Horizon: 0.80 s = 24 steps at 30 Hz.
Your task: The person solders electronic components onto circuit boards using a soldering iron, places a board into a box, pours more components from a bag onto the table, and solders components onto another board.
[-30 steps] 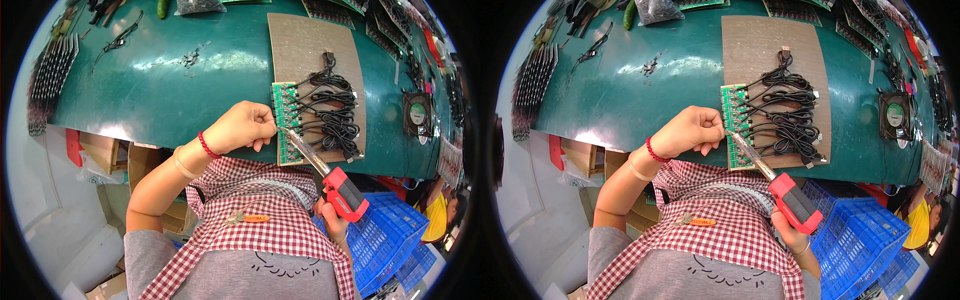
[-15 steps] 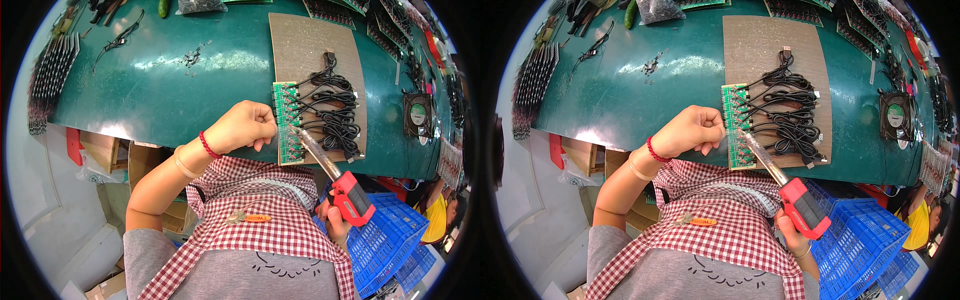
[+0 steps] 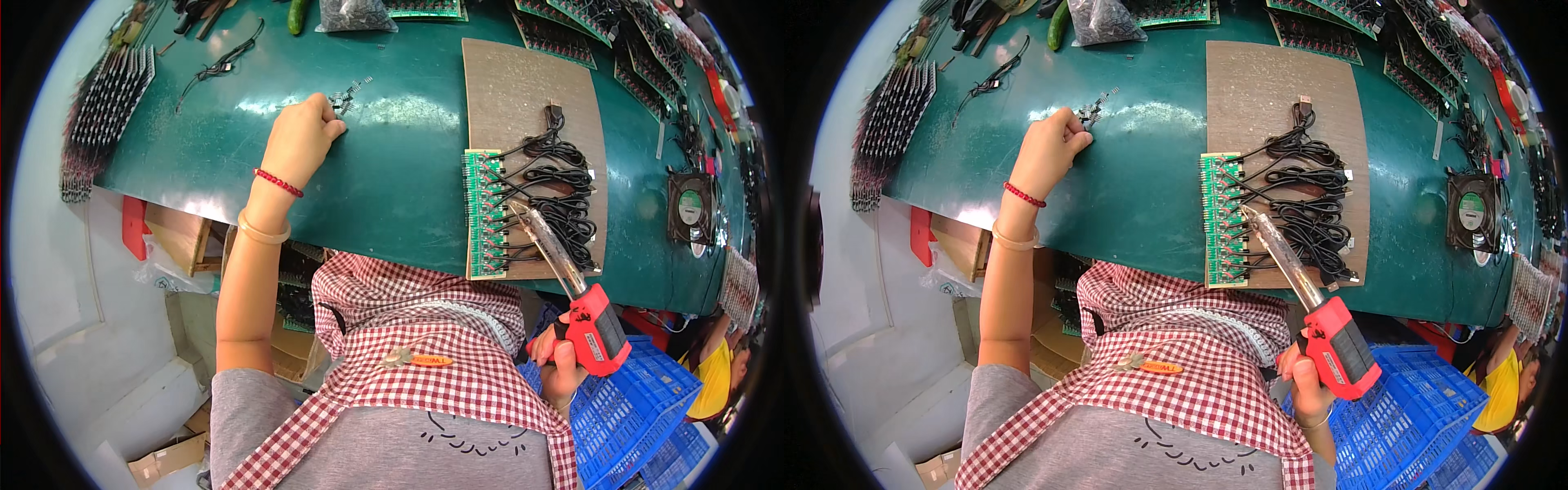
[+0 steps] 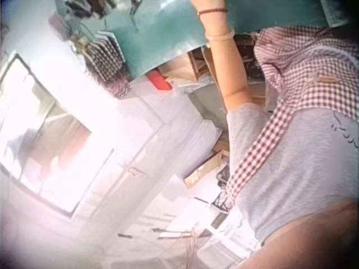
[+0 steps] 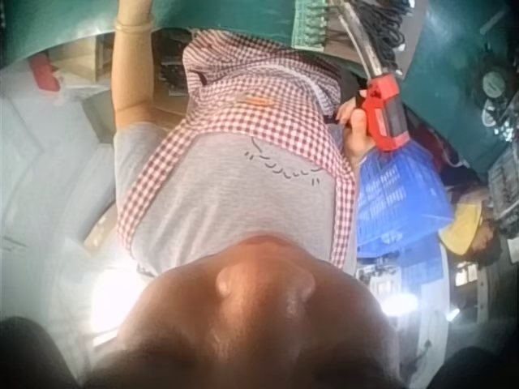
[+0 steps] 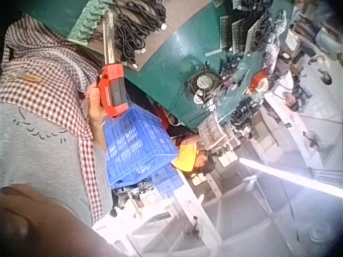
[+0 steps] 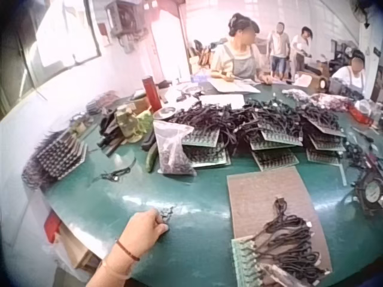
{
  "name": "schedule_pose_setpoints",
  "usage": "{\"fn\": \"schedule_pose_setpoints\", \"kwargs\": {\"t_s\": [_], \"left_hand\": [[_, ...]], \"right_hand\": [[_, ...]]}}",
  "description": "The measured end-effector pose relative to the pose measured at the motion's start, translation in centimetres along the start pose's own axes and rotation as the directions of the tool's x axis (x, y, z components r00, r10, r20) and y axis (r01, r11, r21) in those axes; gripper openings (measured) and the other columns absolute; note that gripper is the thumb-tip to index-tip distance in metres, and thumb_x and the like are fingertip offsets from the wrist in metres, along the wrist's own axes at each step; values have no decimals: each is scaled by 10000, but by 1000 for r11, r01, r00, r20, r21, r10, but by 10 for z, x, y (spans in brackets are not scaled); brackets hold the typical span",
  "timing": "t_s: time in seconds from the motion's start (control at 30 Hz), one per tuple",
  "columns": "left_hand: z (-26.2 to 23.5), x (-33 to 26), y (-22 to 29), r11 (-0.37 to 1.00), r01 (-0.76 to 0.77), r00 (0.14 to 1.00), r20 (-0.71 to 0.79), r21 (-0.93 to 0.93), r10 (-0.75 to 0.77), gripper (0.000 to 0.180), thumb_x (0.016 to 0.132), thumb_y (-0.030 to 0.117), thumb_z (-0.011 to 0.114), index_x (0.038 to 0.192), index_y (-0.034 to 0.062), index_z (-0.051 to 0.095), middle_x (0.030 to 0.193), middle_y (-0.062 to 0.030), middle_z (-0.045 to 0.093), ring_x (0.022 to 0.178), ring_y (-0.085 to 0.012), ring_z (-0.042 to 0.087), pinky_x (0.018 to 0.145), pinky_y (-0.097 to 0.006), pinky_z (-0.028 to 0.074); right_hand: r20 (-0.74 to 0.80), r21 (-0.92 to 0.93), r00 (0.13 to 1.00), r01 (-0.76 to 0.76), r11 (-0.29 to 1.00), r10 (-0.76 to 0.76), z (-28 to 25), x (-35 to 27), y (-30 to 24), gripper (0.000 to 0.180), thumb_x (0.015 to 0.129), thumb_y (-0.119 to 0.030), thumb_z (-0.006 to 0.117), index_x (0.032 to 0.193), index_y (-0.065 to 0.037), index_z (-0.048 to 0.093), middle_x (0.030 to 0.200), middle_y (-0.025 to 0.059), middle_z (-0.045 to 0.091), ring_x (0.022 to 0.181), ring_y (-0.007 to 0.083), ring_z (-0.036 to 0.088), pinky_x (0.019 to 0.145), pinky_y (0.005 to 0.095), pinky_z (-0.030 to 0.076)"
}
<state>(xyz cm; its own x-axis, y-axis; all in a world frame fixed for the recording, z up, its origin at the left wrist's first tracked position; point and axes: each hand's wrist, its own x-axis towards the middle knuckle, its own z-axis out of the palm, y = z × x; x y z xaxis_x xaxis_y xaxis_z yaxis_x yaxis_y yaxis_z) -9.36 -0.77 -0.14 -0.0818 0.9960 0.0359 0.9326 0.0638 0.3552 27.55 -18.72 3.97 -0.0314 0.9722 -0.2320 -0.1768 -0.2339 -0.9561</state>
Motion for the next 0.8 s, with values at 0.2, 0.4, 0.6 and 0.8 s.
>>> {"fn": "schedule_pose_setpoints", "kwargs": {"t_s": [0.2, 0.4, 0.6, 0.8], "left_hand": [[9, -3, 7, 999, -17, 999, 43, 46, 15, 156, 775, 111, 616, 814, -14, 531, 724, -166, 603, 703, -324, 590, 642, -388, 459], [10, -8, 6, 986, -146, 984, -92, 78, 153, 146, 764, 100, 611, 832, 2, 527, 685, -151, 590, 679, -327, 584, 628, -385, 458], [5, 1, -1, 996, -86, 995, 43, -20, 87, 111, 769, 88, 584, 798, -6, 531, 665, -133, 585, 636, -299, 573, 596, -368, 443], [-2, -15, 32, 912, -82, 996, -16, -401, 83, 75, 826, 39, 535, 775, -16, 532, 656, -91, 591, 564, -169, 595, 518, -280, 463]], "right_hand": [[10, 22, 992, 124, 992, -124, 2, 8, 0, 440, 871, -222, 547, 1165, 56, 377, 605, 67, 468, 508, 137, 438, 496, 296, 419], [4, 53, 991, 133, 990, -133, 7, 10, 0, 444, 870, -229, 544, 1165, 57, 377, 603, 69, 471, 509, 142, 444, 496, 300, 422], [25, 60, 989, 145, 988, -147, 12, 10, 1, 461, 864, -233, 549, 1174, 60, 374, 605, 68, 473, 512, 141, 444, 503, 303, 422], [33, 35, 981, 192, 981, -193, 18, 16, -1, 391, 901, -239, 511, 1142, 27, 354, 569, 59, 445, 471, 125, 424, 459, 257, 402]]}}
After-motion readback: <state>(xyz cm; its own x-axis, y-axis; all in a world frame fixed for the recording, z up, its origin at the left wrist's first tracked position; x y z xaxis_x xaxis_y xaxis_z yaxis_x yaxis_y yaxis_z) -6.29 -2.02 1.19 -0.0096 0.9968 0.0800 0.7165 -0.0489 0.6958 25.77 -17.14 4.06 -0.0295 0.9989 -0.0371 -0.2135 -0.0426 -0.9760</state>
